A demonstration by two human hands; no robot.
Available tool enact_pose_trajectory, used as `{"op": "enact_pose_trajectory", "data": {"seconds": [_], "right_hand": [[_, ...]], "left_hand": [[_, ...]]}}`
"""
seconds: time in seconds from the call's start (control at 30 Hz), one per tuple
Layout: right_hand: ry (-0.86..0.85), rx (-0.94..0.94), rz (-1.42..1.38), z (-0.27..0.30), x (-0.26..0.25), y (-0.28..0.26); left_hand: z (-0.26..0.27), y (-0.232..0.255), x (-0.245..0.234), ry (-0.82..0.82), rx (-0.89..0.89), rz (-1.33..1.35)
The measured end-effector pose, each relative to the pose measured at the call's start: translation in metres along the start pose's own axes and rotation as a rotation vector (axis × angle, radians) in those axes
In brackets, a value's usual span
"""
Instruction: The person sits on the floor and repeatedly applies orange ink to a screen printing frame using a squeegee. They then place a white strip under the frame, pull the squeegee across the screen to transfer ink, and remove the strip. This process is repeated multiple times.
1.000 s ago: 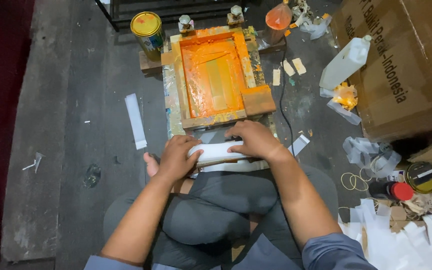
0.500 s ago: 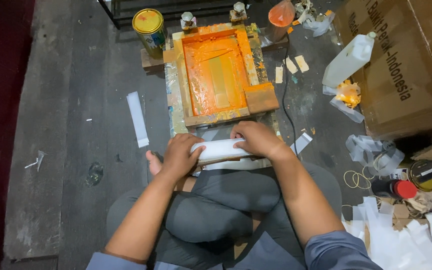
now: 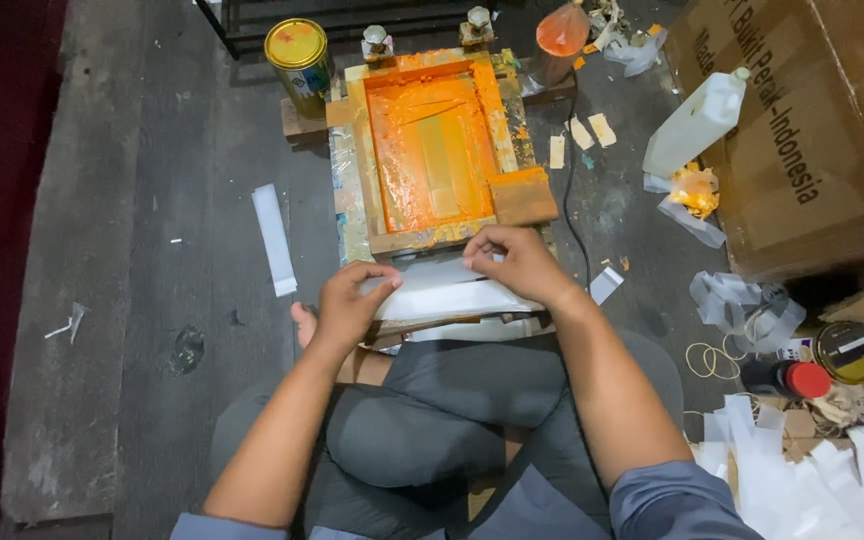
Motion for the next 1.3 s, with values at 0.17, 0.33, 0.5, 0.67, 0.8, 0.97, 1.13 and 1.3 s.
{"op": "enact_pose_trajectory", "data": {"seconds": [0.17,0.33,0.5,0.67,0.8,0.97,1.13,1.3], "right_hand": [[0.085,0.022,-0.185,0.0,-0.013,-0.002],[0.185,0.046,-0.351,-0.007,-0.021,0.029],[0.266,0.044,-0.529,-0.001,-0.031,0.025],[0.249,0.057,-0.611,-0.007,-0.031,0.04],[0.273,0.082,-0.625,-0.003,-0.034,0.034],[0.314,0.1,-0.645,0.0,-0.034,0.034],[0.361,0.074,-0.651,-0.008,-0.036,0.054],[0.347,0.078,-0.625,-0.005,-0.033,0.041]], "left_hand": [[0.001,0.005,-0.008,0.028,-0.079,0.03],[0.017,0.069,-0.025,0.012,-0.252,0.078],[0.0,-0.007,-0.017,0.086,-0.243,0.417],[-0.004,-0.024,-0.023,0.143,-0.233,0.523],[-0.001,-0.02,-0.027,0.215,-0.271,0.596],[0.001,-0.035,-0.019,0.253,-0.369,0.782],[0.011,-0.054,-0.007,0.261,-0.49,0.904],[-0.003,-0.05,-0.022,0.264,-0.396,0.71]]}}
Point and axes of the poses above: each hand's wrist, its own z-axis away from the middle knuckle, its own x-axis out of the palm, y = z × x, the point moved 8 cm from there along -z, towards the middle knuckle, and after that the axes turned 3 degrees about x, right-handed, at the moved point
